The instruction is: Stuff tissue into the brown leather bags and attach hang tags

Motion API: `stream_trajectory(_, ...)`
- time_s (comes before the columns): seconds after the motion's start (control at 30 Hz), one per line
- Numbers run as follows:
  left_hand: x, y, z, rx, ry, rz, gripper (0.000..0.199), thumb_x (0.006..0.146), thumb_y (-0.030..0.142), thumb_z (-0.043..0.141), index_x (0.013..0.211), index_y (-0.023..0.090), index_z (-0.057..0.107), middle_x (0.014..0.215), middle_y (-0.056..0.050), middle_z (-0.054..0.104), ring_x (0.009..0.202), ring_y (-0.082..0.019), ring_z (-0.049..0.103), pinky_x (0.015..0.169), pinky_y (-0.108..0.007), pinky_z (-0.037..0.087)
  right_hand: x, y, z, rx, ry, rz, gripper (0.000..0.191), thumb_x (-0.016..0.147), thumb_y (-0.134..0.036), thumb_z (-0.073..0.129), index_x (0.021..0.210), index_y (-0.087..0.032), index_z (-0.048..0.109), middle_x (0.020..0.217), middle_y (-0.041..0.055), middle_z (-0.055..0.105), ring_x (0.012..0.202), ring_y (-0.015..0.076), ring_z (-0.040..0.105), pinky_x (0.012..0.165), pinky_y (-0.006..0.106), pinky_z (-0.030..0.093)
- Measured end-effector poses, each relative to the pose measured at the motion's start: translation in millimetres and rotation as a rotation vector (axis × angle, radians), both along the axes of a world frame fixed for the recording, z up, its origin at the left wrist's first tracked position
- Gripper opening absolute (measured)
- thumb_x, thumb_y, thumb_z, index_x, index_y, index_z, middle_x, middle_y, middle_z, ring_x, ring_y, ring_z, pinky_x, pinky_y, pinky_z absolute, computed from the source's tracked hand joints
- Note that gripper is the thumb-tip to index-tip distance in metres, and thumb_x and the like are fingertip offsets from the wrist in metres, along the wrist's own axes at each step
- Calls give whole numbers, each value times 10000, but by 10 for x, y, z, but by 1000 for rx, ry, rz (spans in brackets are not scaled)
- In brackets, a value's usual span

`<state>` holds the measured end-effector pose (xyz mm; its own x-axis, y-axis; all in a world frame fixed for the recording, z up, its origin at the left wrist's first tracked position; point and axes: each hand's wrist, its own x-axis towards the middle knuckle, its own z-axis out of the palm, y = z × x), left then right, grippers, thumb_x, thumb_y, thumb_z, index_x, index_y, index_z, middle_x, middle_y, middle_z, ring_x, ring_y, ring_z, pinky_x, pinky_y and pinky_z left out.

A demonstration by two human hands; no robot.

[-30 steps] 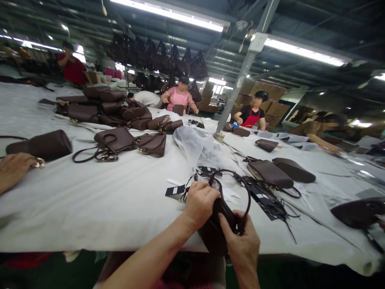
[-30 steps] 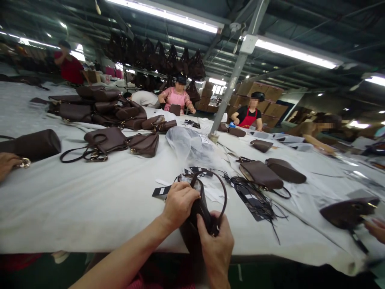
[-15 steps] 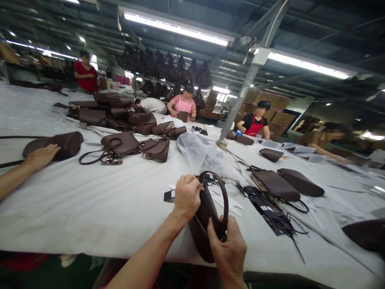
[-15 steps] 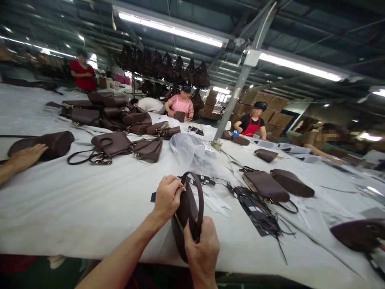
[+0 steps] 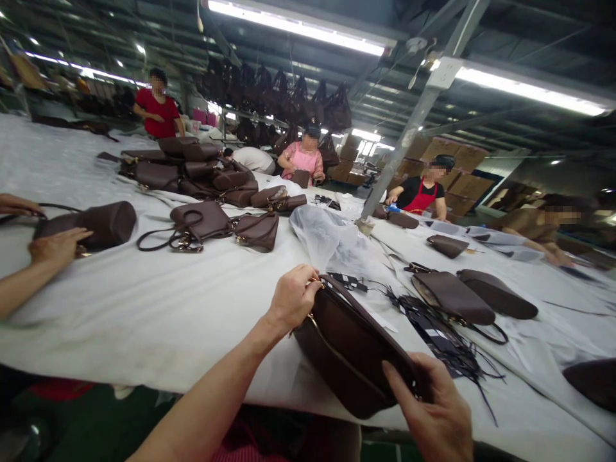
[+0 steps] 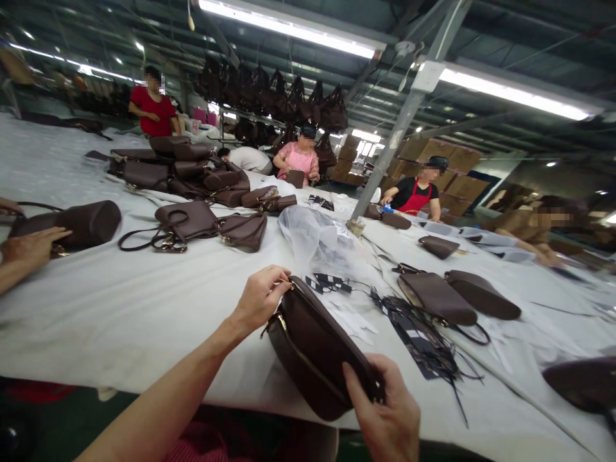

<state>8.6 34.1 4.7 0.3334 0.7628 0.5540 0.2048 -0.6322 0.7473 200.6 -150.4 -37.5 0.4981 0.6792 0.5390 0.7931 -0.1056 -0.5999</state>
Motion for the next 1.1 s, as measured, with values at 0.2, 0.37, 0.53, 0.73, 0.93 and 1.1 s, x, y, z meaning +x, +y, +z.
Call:
stream_trajectory(0.2, -5, -159, -134, -209, 51, -140, 142, 814, 145, 530, 681, 178, 568, 680, 19, 622, 662, -133, 562, 616, -232, 409, 381, 99, 202, -136, -459, 220, 442, 914, -351, 445, 1325, -196, 488, 1097, 118, 666, 987, 272, 644, 841, 415, 518)
stream_trajectory(0.37, -1, -205, -147, -257, -78, -280, 58, 803, 182, 583, 746, 172, 579, 732, 12, 612, 697, -129, 561, 648, -227, 430, -38, 409, 473, -281, -663, 308, 484, 866, -347, 559, 1315, -176, 509, 1130, 156, 639, 1026, 337, 607, 865, 502, 500)
stream_trajectory(0.53, -65, -178, -301, -438, -299, -481, 308, 722, 88, 649, 980, 194, 519, 971, -22, 648, 937, -175, 623, 841, -283, 466, -304, 686, 576, -162, -489, 446, 583, 942, -297, 464, 1490, -212, 287, 1410, 153, 465, 1289, 290, 468, 1027, 472, 449)
stream_trajectory(0.73, 6, -145, -614, -521, -466, -546, 375, 740, 144, 687, 1091, 194, 564, 1124, -57, 635, 1097, -223, 586, 944, -333, 430, -328, 976, 795, -351, -558, 666, 389, 966, -204, 395, 1317, -266, 551, 1330, 98, 565, 1177, 248, 577, 946, 413, 520)
stream_trajectory(0.93, -17, -61, -690, -483, -348, -494, 235, 761, 120, 619, 987, 174, 650, 985, -32, 661, 955, -189, 595, 880, -313, 442, -415, 1078, 789, -434, -584, 762, 238, 900, -157, 521, 1105, -225, 621, 1120, 90, 623, 963, 217, 635, 816, 365, 556)
stream_trajectory(1.1, -42, -4, -637, -505, -356, -621, 179, 764, 171, 653, 937, 171, 608, 943, -17, 629, 945, -178, 571, 865, -303, 446, -436, 1093, 646, -294, -669, 750, 131, 920, -228, 540, 1014, -197, 626, 1005, 96, 608, 905, 214, 606, 760, 338, 535)
